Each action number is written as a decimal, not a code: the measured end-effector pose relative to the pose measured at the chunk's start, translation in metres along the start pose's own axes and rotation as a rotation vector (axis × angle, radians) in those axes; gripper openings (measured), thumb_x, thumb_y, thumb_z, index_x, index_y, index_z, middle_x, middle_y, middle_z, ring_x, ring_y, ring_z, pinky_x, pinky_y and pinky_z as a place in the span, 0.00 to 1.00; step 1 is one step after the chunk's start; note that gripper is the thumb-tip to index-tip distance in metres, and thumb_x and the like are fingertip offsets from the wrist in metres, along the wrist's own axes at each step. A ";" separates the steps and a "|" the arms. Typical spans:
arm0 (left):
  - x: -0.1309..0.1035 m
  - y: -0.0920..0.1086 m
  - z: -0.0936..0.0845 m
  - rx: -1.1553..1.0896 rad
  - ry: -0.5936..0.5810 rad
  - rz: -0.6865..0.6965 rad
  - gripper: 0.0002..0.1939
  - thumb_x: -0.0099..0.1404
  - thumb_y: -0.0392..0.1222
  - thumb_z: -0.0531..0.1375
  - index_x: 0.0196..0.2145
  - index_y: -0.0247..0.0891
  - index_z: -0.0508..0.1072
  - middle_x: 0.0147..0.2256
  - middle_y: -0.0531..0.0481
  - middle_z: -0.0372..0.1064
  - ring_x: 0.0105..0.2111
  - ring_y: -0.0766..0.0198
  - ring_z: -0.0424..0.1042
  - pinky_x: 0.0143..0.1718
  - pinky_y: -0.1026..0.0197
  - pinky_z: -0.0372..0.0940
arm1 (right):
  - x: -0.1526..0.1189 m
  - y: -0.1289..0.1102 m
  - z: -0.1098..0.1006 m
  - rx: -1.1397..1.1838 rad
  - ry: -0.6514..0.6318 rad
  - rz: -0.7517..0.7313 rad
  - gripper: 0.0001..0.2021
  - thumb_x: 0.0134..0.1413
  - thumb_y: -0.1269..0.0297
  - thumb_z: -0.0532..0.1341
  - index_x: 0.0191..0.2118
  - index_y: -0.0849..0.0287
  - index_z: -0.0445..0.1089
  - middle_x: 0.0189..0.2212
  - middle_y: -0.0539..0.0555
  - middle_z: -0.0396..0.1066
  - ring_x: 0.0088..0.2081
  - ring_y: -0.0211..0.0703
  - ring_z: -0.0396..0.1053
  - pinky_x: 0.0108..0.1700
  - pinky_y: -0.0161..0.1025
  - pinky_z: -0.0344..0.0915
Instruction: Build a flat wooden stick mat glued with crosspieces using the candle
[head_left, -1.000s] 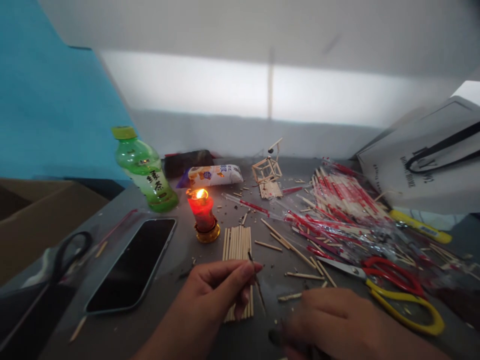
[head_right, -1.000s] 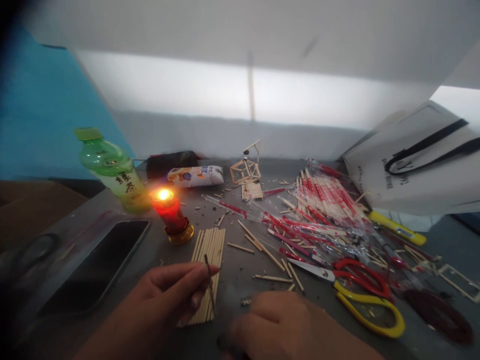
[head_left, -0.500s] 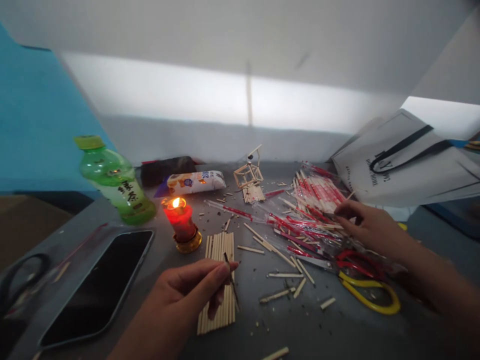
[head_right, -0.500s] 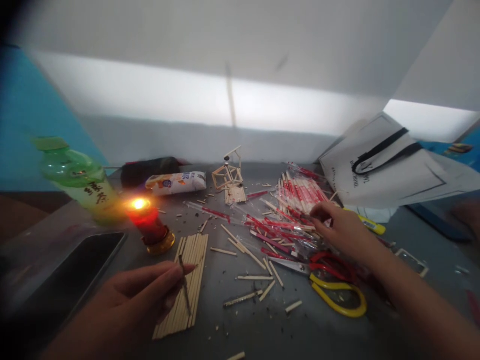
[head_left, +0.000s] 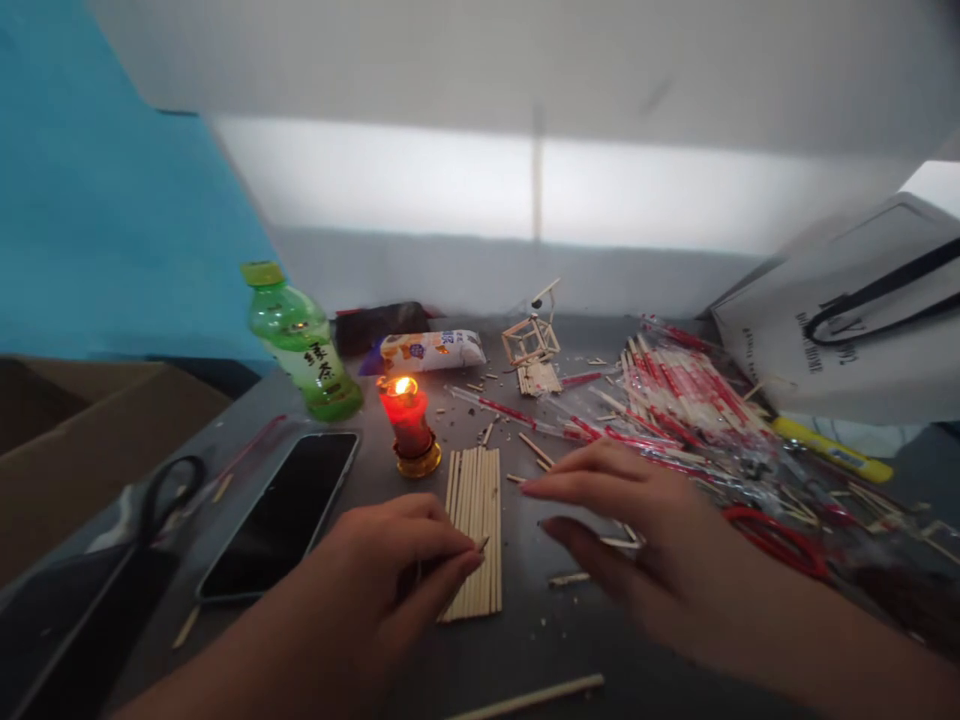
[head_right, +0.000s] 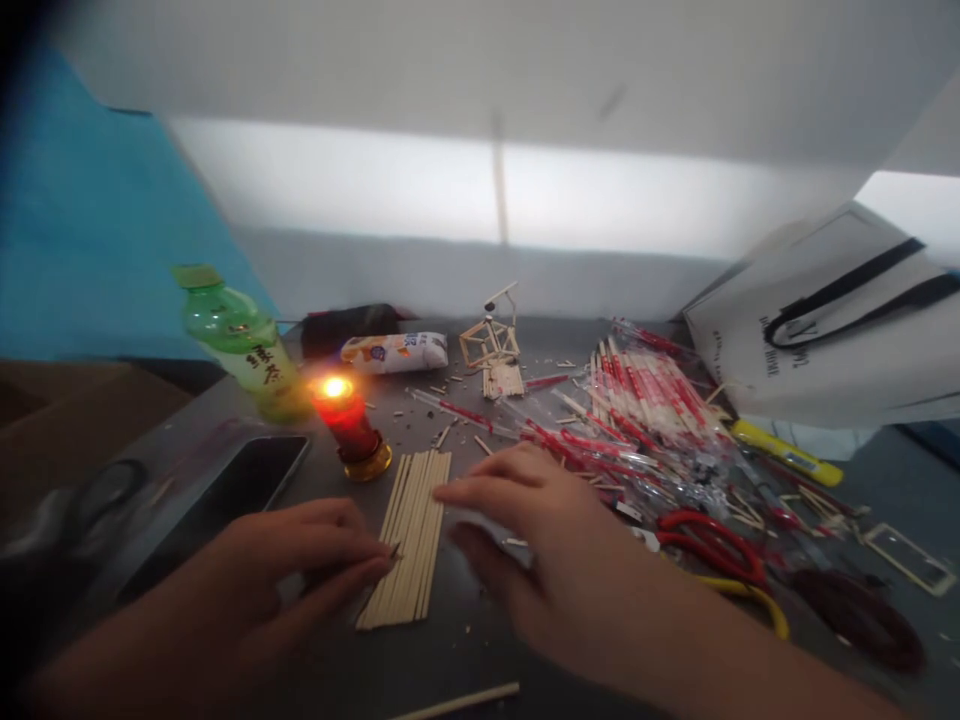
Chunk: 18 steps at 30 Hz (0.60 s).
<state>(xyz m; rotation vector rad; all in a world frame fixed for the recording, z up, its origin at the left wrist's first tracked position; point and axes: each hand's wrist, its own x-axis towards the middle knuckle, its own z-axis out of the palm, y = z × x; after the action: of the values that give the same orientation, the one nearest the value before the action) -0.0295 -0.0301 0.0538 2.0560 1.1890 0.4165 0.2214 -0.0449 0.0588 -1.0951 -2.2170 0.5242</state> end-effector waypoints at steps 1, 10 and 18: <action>-0.002 0.000 0.000 0.035 0.003 0.009 0.18 0.71 0.44 0.54 0.27 0.40 0.78 0.29 0.53 0.72 0.27 0.65 0.71 0.29 0.65 0.63 | 0.004 -0.006 0.012 0.051 -0.020 -0.041 0.13 0.67 0.67 0.59 0.55 0.49 0.72 0.48 0.52 0.73 0.47 0.39 0.71 0.48 0.36 0.68; -0.005 -0.001 0.005 0.181 -0.085 -0.025 0.17 0.70 0.36 0.53 0.28 0.39 0.79 0.34 0.50 0.75 0.33 0.62 0.75 0.36 0.62 0.69 | 0.017 0.002 0.059 0.093 0.004 -0.143 0.05 0.63 0.71 0.62 0.36 0.56 0.75 0.40 0.52 0.74 0.41 0.39 0.70 0.44 0.36 0.66; -0.010 -0.017 0.012 0.215 -0.052 0.185 0.13 0.69 0.33 0.55 0.32 0.41 0.78 0.34 0.52 0.74 0.33 0.64 0.74 0.39 0.64 0.71 | 0.017 -0.002 0.059 0.016 -0.051 -0.092 0.07 0.63 0.70 0.62 0.32 0.57 0.73 0.37 0.52 0.74 0.39 0.41 0.70 0.42 0.39 0.65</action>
<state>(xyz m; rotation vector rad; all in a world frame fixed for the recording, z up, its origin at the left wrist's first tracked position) -0.0378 -0.0378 0.0344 2.3585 1.0553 0.3311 0.1731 -0.0371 0.0219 -0.9763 -2.2909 0.5353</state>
